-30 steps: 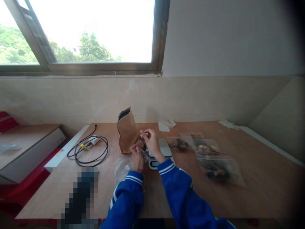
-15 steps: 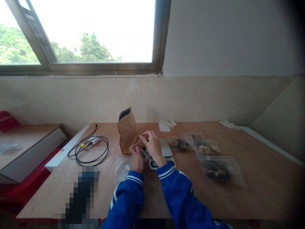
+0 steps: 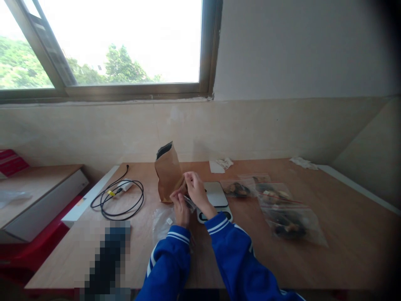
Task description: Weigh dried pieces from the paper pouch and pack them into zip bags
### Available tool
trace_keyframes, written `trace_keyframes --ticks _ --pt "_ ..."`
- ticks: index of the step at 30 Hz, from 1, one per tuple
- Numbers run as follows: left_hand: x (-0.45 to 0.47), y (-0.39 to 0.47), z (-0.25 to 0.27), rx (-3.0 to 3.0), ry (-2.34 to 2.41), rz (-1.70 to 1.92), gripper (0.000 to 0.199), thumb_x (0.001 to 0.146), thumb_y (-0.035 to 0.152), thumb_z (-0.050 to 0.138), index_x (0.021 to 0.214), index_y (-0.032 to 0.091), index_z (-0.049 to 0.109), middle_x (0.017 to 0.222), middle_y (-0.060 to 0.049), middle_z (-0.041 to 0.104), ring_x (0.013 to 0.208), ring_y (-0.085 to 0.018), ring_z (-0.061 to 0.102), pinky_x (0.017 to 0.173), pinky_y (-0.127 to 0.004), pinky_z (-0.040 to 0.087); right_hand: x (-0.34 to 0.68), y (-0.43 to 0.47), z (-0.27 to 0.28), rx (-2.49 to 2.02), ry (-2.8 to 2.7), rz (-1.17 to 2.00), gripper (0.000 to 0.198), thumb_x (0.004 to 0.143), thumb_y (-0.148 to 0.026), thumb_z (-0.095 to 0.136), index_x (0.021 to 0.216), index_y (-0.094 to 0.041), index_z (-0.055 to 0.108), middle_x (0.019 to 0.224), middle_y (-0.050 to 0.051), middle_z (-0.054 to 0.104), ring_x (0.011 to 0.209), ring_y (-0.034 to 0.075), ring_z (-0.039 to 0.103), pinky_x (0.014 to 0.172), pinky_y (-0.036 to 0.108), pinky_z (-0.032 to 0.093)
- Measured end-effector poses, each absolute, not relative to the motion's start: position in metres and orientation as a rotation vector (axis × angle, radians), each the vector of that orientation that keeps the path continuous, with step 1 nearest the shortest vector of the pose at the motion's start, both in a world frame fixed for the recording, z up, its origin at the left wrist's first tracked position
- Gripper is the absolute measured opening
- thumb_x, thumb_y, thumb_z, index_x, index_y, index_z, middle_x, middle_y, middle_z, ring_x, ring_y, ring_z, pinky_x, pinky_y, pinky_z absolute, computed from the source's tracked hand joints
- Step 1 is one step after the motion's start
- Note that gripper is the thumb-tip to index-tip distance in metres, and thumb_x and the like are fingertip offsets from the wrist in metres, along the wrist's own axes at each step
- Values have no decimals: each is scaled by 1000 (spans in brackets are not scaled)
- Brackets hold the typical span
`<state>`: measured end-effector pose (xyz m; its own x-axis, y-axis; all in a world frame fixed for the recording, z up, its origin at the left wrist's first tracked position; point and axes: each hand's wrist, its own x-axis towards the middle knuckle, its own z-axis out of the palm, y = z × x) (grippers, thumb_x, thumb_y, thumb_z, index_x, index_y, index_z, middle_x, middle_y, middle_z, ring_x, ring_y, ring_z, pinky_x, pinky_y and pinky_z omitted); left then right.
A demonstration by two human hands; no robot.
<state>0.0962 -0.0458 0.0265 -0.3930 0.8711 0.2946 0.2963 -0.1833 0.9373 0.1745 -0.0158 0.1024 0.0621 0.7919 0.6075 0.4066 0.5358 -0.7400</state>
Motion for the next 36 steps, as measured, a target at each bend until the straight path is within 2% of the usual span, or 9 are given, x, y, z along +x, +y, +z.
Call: trace_keyframes --ticks 5,9,14,18,22,27,33,36 --pt "95 -44 25 1328 1604 1671 31 96 41 23 110 19 40 115 -13 55 110 -20 56 98 -37 40 193 -11 91 -1101 -1513 346 36 97 -31 27 99 -18 60 99 11 63 97 20 59 87 32 45" --pt "94 -42 23 1273 1588 1724 29 95 41 24 109 20 40 114 -13 56 108 -19 56 97 -36 40 217 -7 74 -1368 -1637 268 26 91 -17 38 98 -16 62 100 11 61 97 20 57 88 31 43" --pt "94 -41 23 1230 1582 1758 30 94 44 27 106 21 42 111 -11 56 104 -19 57 94 -36 41 232 -10 50 -1692 -1894 174 22 84 -16 53 103 -19 65 107 11 60 108 25 52 91 35 37" --pt "94 -42 24 1183 1585 1761 31 94 45 27 107 21 42 111 -10 57 101 -18 58 91 -34 43 231 -13 44 -1699 -1889 193 26 81 -11 54 103 -20 65 106 11 62 105 25 54 90 37 36" --pt "93 -42 23 1173 1596 1757 31 95 45 27 108 20 42 111 -10 56 98 -18 59 89 -34 44 229 -12 55 -1509 -1718 222 21 81 -14 53 99 -18 63 101 9 65 97 23 58 88 37 40" --pt "93 -41 21 1154 1591 1730 31 95 46 27 108 22 42 112 -9 56 98 -17 59 90 -34 44 224 -16 87 -1163 -1476 335 21 87 -27 48 100 -17 61 94 8 66 82 18 60 77 30 48" --pt "92 -38 16 1159 1557 1757 33 94 47 27 110 21 41 114 -10 53 102 -18 58 91 -37 43 215 -16 99 -1042 -1628 455 22 90 -33 47 101 -21 62 99 6 67 87 17 62 81 29 49" --pt "91 -37 14 1151 1557 1776 33 94 46 27 111 21 40 115 -11 53 104 -19 58 92 -37 43 216 -5 86 -1204 -1680 380 27 93 -28 38 103 -18 61 103 8 66 94 17 62 85 30 48"
